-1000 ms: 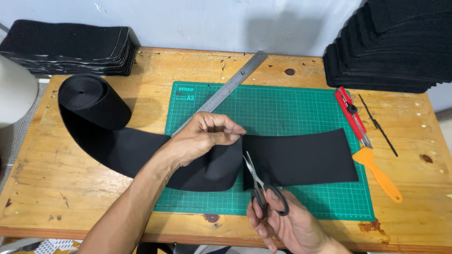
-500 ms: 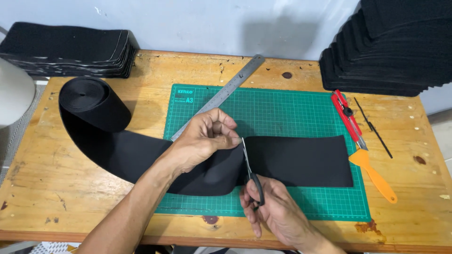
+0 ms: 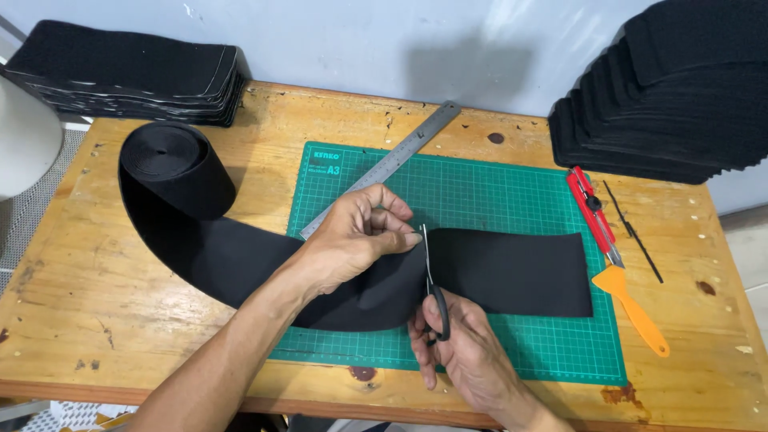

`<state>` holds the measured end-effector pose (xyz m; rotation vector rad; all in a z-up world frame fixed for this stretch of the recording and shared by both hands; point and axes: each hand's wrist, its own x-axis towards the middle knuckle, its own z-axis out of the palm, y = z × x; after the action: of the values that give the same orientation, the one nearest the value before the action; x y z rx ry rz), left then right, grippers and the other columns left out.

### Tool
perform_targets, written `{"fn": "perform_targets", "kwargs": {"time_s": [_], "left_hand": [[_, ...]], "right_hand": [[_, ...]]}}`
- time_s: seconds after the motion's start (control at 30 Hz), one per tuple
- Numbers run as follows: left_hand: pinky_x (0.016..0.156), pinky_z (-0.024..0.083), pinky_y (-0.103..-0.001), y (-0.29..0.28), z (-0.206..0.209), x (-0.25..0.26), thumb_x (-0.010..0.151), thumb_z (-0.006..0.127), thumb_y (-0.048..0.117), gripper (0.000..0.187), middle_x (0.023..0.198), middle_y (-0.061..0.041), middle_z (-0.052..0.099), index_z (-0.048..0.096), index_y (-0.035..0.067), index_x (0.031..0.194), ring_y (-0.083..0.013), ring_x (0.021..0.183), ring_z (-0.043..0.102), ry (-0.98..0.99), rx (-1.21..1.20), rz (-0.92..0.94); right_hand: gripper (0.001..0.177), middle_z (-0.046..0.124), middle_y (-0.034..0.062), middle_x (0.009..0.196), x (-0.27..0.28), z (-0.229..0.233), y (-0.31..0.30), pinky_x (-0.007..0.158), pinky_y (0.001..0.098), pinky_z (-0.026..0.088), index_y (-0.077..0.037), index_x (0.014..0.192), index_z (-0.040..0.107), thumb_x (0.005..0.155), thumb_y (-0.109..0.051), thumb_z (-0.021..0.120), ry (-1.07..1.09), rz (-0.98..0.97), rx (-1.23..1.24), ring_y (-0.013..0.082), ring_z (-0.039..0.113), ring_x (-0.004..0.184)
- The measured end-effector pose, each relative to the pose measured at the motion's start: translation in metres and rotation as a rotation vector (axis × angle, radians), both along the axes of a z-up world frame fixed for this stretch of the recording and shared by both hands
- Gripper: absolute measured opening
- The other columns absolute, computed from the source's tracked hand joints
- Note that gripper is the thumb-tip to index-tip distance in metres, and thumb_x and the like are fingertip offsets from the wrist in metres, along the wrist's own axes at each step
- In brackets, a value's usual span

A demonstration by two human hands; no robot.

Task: The person uses a metal ruler and a red utility knife to cut a straight line on a piece of black fabric placed on a green cutting mat. They then switch to scissors to trim the edges of the fabric, folding it to ensure a clean cut, and finally measure the piece again with the ruler.

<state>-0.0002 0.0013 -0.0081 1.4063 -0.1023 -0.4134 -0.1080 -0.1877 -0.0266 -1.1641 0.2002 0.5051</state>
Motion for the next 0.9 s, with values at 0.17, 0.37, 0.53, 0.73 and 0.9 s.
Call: {"fn": "perform_targets", "kwargs": {"time_s": [0.17,0.37,0.53,0.73,0.9], "left_hand": [[0.075,0.055,-0.026,0.002,0.004,-0.001,0.084,0.080,0.002,0.024,0.077,-0.005,0.071,0.061,0.009,0.099,-0.0107,0.076,0.069,0.005,0.007,-0.011],[0.076,0.058,-0.026,0.002,0.001,0.000,0.085,0.078,-0.003,0.024,0.076,-0.007,0.071,0.060,0.008,0.097,-0.0132,0.077,0.072,0.011,-0.034,-0.012],[0.075,0.059,-0.027,0.001,0.000,0.000,0.084,0.078,-0.005,0.025,0.076,-0.007,0.072,0.060,0.008,0.096,-0.0141,0.076,0.073,0.001,-0.032,-0.017],[0.075,0.057,-0.027,0.001,-0.002,0.000,0.083,0.079,-0.004,0.024,0.075,-0.007,0.071,0.061,0.008,0.095,-0.0133,0.075,0.071,0.006,-0.060,-0.008],[0.079,0.060,-0.027,0.002,-0.005,0.001,0.084,0.078,-0.005,0.023,0.077,-0.009,0.074,0.062,0.007,0.095,-0.0153,0.077,0.074,0.001,-0.092,-0.024]], "right_hand": [[0.035,0.055,0.0175,0.075,-0.002,-0.011,-0.001,0.030,0.0340,0.045,-0.002,0.082,0.053,0.100,-0.032,0.057,-0.037,-0.003,0.014,0.0212,0.054,0.053],[0.033,0.055,0.0166,0.070,-0.002,-0.010,-0.002,0.029,0.0349,0.044,-0.001,0.080,0.053,0.099,-0.027,0.061,-0.016,-0.009,0.016,0.0205,0.053,0.050],[0.036,0.054,0.0170,0.070,-0.003,-0.011,-0.002,0.029,0.0347,0.044,0.001,0.079,0.054,0.098,-0.029,0.061,-0.020,-0.008,0.014,0.0207,0.053,0.050],[0.035,0.054,0.0137,0.067,-0.002,-0.007,-0.002,0.030,0.0332,0.042,-0.002,0.080,0.053,0.099,-0.030,0.061,-0.020,0.020,-0.008,0.0179,0.052,0.050],[0.037,0.054,0.0120,0.072,-0.003,-0.010,-0.003,0.029,0.0338,0.043,-0.001,0.080,0.055,0.096,-0.033,0.064,-0.012,-0.001,-0.031,0.0178,0.052,0.050]]}}
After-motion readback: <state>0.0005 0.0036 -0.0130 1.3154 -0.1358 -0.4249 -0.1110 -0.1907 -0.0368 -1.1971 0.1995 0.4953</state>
